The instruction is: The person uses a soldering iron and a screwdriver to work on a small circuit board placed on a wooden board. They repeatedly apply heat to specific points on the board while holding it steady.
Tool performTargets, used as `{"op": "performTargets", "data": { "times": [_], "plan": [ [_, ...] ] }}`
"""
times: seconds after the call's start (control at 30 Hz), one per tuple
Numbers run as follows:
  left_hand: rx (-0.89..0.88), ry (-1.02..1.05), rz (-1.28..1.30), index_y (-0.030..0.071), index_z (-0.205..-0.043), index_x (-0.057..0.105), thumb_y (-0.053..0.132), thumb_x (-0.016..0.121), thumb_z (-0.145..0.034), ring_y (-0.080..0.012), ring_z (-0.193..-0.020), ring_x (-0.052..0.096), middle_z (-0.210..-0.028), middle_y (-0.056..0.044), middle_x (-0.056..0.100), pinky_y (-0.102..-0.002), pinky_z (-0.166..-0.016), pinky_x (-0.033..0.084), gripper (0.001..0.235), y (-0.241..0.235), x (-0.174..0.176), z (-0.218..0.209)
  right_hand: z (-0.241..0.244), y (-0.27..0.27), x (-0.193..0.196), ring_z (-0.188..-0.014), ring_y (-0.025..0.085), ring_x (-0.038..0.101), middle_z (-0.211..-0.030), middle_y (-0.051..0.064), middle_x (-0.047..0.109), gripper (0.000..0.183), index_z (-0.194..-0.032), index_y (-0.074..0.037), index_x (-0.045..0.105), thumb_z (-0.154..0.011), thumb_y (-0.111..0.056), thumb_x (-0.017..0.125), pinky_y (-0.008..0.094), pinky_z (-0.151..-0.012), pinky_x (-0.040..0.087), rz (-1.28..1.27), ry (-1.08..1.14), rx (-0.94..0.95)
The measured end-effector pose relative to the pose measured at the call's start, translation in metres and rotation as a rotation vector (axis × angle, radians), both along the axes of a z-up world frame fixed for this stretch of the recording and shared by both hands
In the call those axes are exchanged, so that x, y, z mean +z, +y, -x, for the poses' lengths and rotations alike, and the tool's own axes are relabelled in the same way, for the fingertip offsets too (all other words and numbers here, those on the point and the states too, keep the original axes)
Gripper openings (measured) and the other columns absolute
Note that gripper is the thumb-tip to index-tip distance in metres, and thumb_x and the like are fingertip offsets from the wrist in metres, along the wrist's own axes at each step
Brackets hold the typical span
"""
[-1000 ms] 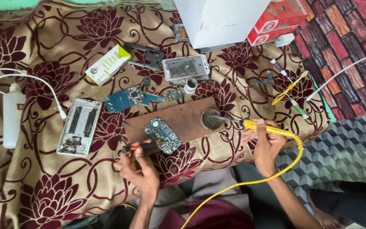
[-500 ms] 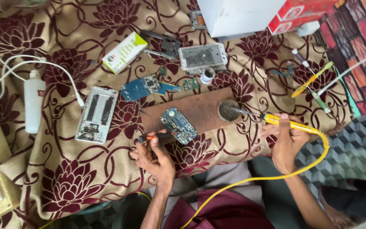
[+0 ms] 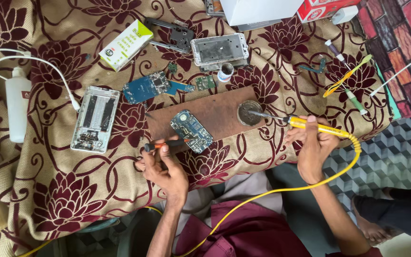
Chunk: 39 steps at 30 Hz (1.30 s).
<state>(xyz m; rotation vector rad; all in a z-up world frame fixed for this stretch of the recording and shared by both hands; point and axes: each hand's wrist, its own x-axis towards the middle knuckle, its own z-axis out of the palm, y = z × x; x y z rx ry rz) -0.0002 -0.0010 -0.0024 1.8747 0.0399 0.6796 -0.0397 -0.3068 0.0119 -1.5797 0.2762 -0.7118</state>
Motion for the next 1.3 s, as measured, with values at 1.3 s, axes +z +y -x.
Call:
{"op": "performTargets", "data": {
  "times": [1.3],
  "plan": [
    [0.067,-0.074,0.495,0.002,-0.122,0.055,0.022,0.051,-0.112,-0.0127,-0.095,0.071,-0.106,-0.011,0.076,-0.028,-0.092,0.055,0.023,-0.009,-0.015,-0.006,-0.007,0.054,-0.077,-0.086,0.027,0.07,-0.099,0.022,0.069,0.039,-0.127,0.007,0.05,-0.115,-0.03,0.042,0.04,-0.079,0.058,-0.271,-0.237,0.461]
  ]
}}
